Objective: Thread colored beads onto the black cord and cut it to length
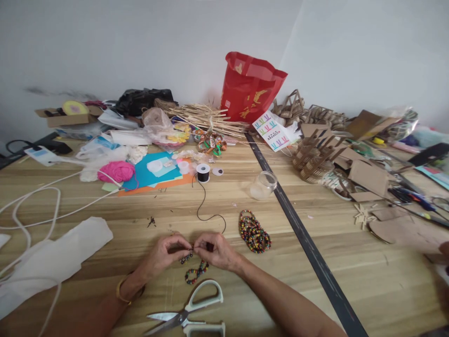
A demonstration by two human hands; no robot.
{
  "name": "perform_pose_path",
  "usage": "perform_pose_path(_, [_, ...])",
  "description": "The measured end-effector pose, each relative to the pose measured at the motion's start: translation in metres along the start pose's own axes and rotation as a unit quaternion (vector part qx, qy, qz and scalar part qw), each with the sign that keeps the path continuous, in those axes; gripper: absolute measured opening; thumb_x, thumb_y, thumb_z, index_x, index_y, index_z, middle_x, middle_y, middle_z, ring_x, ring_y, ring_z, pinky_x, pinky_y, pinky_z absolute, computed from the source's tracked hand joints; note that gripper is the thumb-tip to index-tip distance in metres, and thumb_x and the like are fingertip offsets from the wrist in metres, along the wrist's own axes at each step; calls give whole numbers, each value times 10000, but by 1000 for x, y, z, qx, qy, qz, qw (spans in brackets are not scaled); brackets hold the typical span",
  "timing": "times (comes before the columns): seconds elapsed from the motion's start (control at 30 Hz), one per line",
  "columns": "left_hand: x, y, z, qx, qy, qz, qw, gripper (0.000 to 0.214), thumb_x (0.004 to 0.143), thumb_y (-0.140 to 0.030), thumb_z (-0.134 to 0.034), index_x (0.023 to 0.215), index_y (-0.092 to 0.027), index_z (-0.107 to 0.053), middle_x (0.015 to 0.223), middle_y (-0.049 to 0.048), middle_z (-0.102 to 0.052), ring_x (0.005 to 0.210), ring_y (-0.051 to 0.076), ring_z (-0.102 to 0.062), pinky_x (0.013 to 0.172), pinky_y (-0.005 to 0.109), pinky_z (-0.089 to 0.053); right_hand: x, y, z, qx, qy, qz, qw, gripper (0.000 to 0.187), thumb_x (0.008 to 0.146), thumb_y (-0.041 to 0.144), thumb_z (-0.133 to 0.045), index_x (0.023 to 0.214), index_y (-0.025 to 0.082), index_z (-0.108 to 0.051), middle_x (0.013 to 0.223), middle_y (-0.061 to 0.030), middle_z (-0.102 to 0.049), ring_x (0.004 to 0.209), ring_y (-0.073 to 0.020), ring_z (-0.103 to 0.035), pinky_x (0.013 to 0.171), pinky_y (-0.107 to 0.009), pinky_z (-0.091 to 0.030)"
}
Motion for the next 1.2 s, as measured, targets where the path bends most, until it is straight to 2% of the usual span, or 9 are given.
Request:
perform_pose_path(0.33, [1, -2, -1, 3, 6, -5, 1000, 75, 710, -199, -665, 719, -143, -714, 709, 44, -660, 707, 175, -617, 684, 268, -469, 0, 0, 0, -14, 3, 6, 1000, 201, 831, 301, -588, 760, 118, -634, 612, 10, -516, 540, -84, -436, 513, -186, -349])
perform_pose_path(0.63, [0, -1, 0, 4, -1, -4, 1000, 75, 709, -205, -667, 718, -146, -712, 704, 38, -656, 700, 169, -609, 684, 265, -466, 0, 0, 0, -11, 6, 6, 1000, 135, 809, 230, -591, 749, 117, -634, 599, 19, -508, 529, -76, -428, 502, -176, -341])
perform_pose_path(1.2, [2, 0, -2, 22, 1, -16, 1000, 88, 704, -208, -663, 728, -151, -726, 696, 41, -658, 699, 170, -607, 678, 268, -463, 1, 0, 0, -12, 0, -3, 1000, 196, 811, 296, -606, 756, 112, -647, 601, 13, -516, 532, -76, -435, 491, -174, -339])
Point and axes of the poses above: each hand's wrist, its own x-axis towards the middle knuckle, its own z-axis out of the back of the hand, y = z × x, the point moved 4 cm from there along x, towards the middle knuckle
